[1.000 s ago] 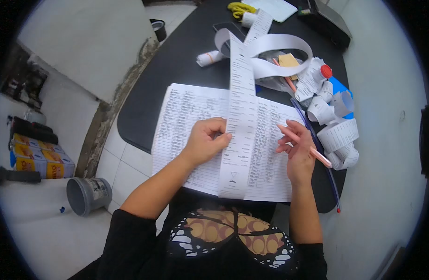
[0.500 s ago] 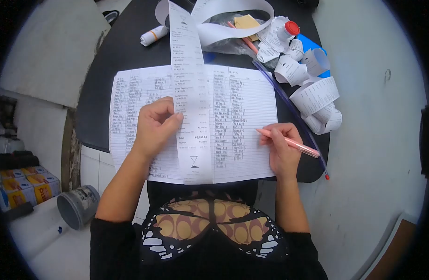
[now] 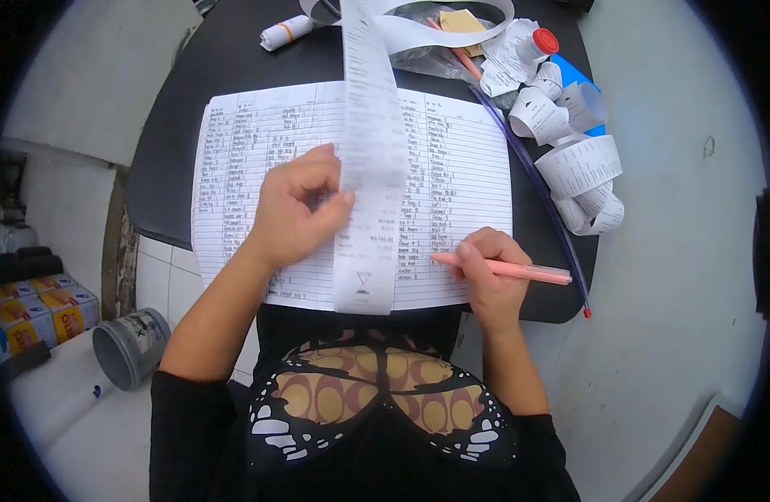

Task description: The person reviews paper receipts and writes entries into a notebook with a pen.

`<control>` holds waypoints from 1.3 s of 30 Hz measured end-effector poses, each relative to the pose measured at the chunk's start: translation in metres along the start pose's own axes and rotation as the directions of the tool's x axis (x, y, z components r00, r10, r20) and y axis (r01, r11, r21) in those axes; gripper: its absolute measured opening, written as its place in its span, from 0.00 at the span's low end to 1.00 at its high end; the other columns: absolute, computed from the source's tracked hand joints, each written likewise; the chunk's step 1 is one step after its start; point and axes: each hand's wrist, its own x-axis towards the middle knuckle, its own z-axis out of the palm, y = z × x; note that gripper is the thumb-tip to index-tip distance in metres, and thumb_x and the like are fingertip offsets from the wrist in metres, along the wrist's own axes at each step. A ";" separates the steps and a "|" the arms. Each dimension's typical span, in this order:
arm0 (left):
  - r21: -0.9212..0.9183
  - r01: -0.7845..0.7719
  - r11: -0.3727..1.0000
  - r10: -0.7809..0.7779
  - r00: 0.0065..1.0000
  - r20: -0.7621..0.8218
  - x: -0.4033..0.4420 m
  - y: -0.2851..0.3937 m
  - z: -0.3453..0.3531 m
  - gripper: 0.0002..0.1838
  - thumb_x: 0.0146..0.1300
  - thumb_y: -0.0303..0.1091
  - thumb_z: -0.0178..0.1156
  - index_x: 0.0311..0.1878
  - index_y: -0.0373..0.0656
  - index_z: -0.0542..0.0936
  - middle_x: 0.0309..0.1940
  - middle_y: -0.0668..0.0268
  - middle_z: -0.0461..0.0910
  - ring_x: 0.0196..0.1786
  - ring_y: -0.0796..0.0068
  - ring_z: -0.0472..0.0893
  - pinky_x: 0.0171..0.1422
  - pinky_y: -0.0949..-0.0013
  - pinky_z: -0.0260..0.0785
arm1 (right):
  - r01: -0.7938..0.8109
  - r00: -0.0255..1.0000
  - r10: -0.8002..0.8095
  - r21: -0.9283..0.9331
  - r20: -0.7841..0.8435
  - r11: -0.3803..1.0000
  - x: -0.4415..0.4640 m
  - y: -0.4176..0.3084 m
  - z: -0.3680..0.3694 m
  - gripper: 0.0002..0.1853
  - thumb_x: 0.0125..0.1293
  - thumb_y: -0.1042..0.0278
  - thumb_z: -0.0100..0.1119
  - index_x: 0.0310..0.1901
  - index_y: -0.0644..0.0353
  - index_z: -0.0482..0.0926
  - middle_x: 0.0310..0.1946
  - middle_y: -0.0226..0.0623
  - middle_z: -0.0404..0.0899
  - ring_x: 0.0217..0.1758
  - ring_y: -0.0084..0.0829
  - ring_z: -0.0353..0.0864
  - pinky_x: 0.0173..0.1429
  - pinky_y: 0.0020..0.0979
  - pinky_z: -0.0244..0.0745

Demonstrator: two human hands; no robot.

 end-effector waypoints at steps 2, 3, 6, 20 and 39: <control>0.201 -0.210 0.957 0.186 0.974 0.130 -0.001 -0.003 -0.001 0.02 0.50 0.25 0.58 0.25 0.38 0.76 0.26 0.65 0.78 0.31 0.73 0.77 0.64 0.57 0.61 | -0.004 1.000 0.004 -0.067 -0.010 0.998 0.000 0.001 -0.008 0.10 0.58 0.78 0.60 0.21 0.64 0.72 0.19 0.29 0.73 0.22 0.16 0.67 0.26 0.22 0.64; 0.232 -0.200 0.952 0.168 0.974 0.153 -0.002 0.001 0.002 0.01 0.49 0.25 0.58 0.25 0.39 0.76 0.25 0.65 0.78 0.31 0.71 0.77 0.67 0.55 0.57 | -0.008 1.000 0.006 -0.101 -0.016 0.995 -0.001 0.001 -0.011 0.11 0.58 0.79 0.60 0.21 0.64 0.71 0.19 0.29 0.73 0.22 0.16 0.67 0.26 0.22 0.65; 0.327 -0.189 0.926 0.128 0.972 0.199 -0.004 0.013 0.009 0.02 0.47 0.26 0.58 0.27 0.41 0.77 0.24 0.66 0.77 0.30 0.66 0.78 0.71 0.50 0.52 | 0.027 1.000 -0.027 -0.171 0.002 0.985 -0.003 -0.004 -0.011 0.12 0.58 0.80 0.59 0.19 0.65 0.70 0.18 0.31 0.73 0.21 0.17 0.68 0.25 0.22 0.66; 0.398 -0.160 0.903 0.079 0.974 0.212 -0.001 0.010 0.013 0.03 0.47 0.28 0.57 0.24 0.41 0.74 0.21 0.65 0.73 0.28 0.65 0.75 0.70 0.50 0.54 | 0.113 0.993 -0.121 -0.309 -0.005 0.944 -0.006 -0.004 -0.005 0.12 0.55 0.81 0.59 0.17 0.66 0.71 0.16 0.33 0.73 0.19 0.19 0.70 0.23 0.24 0.65; 0.350 -0.136 0.927 0.073 0.979 0.189 -0.001 0.007 0.013 0.03 0.47 0.28 0.58 0.24 0.41 0.74 0.21 0.65 0.74 0.27 0.67 0.76 0.71 0.50 0.52 | 0.124 0.992 -0.123 -0.353 0.026 0.927 -0.004 -0.001 -0.004 0.11 0.55 0.81 0.60 0.18 0.66 0.71 0.17 0.34 0.74 0.19 0.21 0.73 0.23 0.23 0.67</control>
